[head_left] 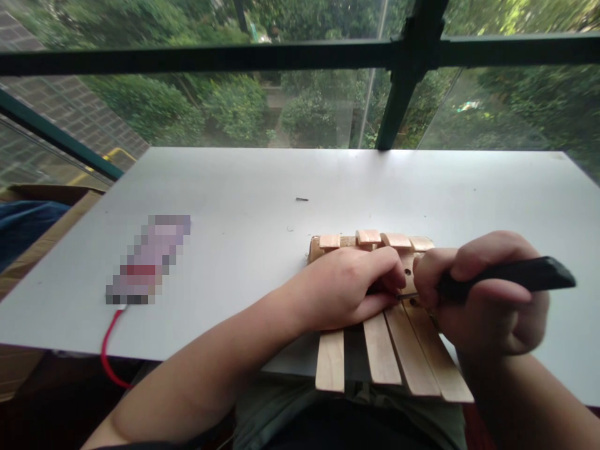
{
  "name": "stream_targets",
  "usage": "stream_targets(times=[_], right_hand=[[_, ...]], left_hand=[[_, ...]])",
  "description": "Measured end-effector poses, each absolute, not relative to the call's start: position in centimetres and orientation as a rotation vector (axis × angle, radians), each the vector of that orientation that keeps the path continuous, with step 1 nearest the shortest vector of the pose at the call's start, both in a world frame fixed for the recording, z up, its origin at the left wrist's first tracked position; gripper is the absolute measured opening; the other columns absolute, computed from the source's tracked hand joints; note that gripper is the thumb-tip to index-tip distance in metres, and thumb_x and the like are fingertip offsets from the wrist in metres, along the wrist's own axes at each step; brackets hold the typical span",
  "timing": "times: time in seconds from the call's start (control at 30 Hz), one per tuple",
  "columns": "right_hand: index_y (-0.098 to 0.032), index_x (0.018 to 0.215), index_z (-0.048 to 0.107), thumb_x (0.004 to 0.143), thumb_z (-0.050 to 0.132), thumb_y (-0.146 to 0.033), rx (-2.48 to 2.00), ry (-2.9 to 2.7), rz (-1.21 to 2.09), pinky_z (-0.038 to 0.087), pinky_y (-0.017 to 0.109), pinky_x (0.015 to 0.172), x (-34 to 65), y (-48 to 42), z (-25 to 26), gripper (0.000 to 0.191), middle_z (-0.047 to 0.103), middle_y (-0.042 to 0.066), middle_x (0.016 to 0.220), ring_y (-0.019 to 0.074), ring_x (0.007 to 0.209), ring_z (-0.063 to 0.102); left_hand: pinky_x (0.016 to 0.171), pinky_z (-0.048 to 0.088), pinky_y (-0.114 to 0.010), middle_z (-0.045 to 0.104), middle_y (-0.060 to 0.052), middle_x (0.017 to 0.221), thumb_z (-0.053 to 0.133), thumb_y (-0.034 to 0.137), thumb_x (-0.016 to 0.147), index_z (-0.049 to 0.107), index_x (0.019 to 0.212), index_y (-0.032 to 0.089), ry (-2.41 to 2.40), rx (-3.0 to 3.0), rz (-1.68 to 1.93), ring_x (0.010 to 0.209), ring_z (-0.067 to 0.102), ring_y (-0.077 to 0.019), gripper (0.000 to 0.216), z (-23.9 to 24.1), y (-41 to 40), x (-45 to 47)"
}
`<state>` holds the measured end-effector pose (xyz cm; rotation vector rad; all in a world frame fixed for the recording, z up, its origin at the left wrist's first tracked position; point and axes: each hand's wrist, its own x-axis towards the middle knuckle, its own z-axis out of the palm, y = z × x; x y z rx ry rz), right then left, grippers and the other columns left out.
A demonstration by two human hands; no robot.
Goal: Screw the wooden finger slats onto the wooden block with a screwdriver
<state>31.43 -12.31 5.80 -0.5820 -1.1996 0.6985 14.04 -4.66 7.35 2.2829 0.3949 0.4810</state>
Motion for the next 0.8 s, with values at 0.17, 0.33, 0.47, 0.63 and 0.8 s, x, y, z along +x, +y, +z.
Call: stream_targets(times=[0.17,0.33,0.47,0.63,0.8], right_hand=[[-0.018,0.091,0.058,0.100,0.061,-0.039,-0.584,-1.274,0.694,0.036,0.027,0.045,31.30,-12.03,5.91,0.023,0.055,-0.002,0.059,0.0115,0.046,0.048],[-0.020,0.086,0.054,0.101,0.057,-0.041,-0.593,-1.322,0.689,0.034,0.026,0.044,31.35,-11.91,5.89,0.027,0.051,-0.004,0.058,0.0097,0.044,0.043],[-0.020,0.084,0.052,0.101,0.057,-0.043,-0.571,-1.328,0.670,0.032,0.025,0.042,31.31,-11.72,5.65,0.029,0.050,-0.003,0.056,0.0092,0.043,0.042],[-0.022,0.086,0.052,0.101,0.055,-0.041,-0.566,-1.349,0.668,0.034,0.027,0.045,31.29,-11.69,5.31,0.024,0.051,-0.002,0.059,0.0100,0.044,0.041],[-0.022,0.088,0.053,0.099,0.059,-0.038,-0.583,-1.420,0.738,0.031,0.028,0.047,31.14,-12.03,5.46,0.020,0.049,-0.002,0.061,0.0109,0.049,0.039]], left_hand=[[0.077,0.049,-0.021,0.074,0.003,0.095,0.068,0.017,0.089,0.066,0.097,0.020,0.416,2.282,0.511,0.085,0.066,-0.0100,0.009,7.32,-4.74,14.10],[0.075,0.047,-0.020,0.074,0.004,0.092,0.070,0.018,0.090,0.072,0.095,0.020,0.373,2.306,0.524,0.081,0.065,-0.0075,0.006,7.02,-4.61,14.04],[0.076,0.049,-0.020,0.077,0.003,0.094,0.069,0.019,0.091,0.074,0.098,0.021,0.319,2.322,0.547,0.081,0.067,-0.0084,0.009,6.85,-4.35,14.04],[0.077,0.052,-0.022,0.078,0.002,0.095,0.067,0.020,0.093,0.074,0.098,0.021,0.298,2.331,0.565,0.083,0.070,-0.0099,0.009,6.78,-4.29,14.06],[0.073,0.052,-0.023,0.078,0.000,0.091,0.066,0.019,0.093,0.074,0.093,0.020,0.224,2.375,0.610,0.078,0.069,-0.0107,0.008,6.76,-4.23,14.10]])
